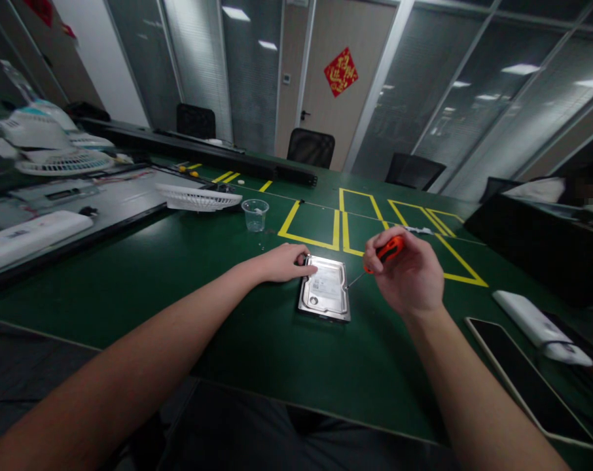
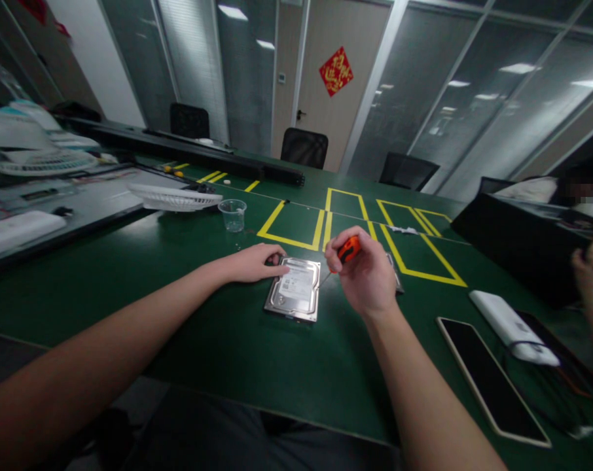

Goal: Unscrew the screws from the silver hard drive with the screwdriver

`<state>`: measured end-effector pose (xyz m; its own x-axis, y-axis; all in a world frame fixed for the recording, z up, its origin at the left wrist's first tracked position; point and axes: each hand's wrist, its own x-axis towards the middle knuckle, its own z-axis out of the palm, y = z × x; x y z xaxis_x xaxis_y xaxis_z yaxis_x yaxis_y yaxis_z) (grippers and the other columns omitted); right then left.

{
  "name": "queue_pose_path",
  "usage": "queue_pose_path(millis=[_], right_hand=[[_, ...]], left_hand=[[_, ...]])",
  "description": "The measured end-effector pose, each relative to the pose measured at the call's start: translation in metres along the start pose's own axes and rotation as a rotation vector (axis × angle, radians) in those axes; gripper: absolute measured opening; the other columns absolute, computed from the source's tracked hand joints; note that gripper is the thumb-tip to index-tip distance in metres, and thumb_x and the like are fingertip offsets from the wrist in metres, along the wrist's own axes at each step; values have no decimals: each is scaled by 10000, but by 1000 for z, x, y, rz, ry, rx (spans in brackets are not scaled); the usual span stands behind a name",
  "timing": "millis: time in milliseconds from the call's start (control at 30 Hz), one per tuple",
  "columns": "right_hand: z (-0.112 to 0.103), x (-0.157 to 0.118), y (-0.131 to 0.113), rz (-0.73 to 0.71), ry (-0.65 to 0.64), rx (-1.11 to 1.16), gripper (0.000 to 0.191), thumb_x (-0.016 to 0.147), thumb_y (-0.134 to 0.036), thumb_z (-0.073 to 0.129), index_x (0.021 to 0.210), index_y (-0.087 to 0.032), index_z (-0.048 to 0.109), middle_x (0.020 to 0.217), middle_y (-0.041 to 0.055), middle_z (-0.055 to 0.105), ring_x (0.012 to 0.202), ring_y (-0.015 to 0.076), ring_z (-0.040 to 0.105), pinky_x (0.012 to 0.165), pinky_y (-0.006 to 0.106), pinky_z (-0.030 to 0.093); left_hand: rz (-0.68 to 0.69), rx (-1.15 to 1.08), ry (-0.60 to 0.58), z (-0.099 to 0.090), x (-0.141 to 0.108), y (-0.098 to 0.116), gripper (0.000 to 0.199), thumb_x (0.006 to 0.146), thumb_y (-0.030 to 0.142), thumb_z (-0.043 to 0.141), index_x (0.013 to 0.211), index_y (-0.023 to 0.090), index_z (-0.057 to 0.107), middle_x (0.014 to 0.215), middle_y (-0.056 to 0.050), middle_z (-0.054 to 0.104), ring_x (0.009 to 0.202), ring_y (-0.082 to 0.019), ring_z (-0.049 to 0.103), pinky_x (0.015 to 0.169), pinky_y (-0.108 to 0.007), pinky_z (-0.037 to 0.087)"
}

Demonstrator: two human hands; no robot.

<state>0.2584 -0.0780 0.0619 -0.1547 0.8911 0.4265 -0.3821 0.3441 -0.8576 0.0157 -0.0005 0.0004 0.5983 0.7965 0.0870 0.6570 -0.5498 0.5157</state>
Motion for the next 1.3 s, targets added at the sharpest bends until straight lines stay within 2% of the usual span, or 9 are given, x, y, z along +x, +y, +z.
queue_pose_path(millis=[400,967,1300], right_hand=[[1,0,0,1,-18,-50,261,922,-405,534,773,-212,625,662,16,569,551,127,465,572,290,356],[5,-2,2,2,-39,-87,293,957,-367,505,786,-195,670,700,27,587,558,116,468,563,295,333],[3,-2,2,-32,-19,-103,248,946,-366,538,830,-202,683,685,24,618,561,127,494,553,287,373]], left_hand=[[-22,-22,-18,-2,0,0,604,876,677,559,1224,187,611,1021,-71,692,881,-219,615,725,-310,415],[-22,-24,-25,-2,-1,2,604,882,677,548,1223,181,604,1024,-75,693,865,-215,609,712,-307,410],[-32,-25,-36,-4,-1,4,616,882,688,543,1229,182,601,1045,-83,689,895,-223,611,726,-311,420]])
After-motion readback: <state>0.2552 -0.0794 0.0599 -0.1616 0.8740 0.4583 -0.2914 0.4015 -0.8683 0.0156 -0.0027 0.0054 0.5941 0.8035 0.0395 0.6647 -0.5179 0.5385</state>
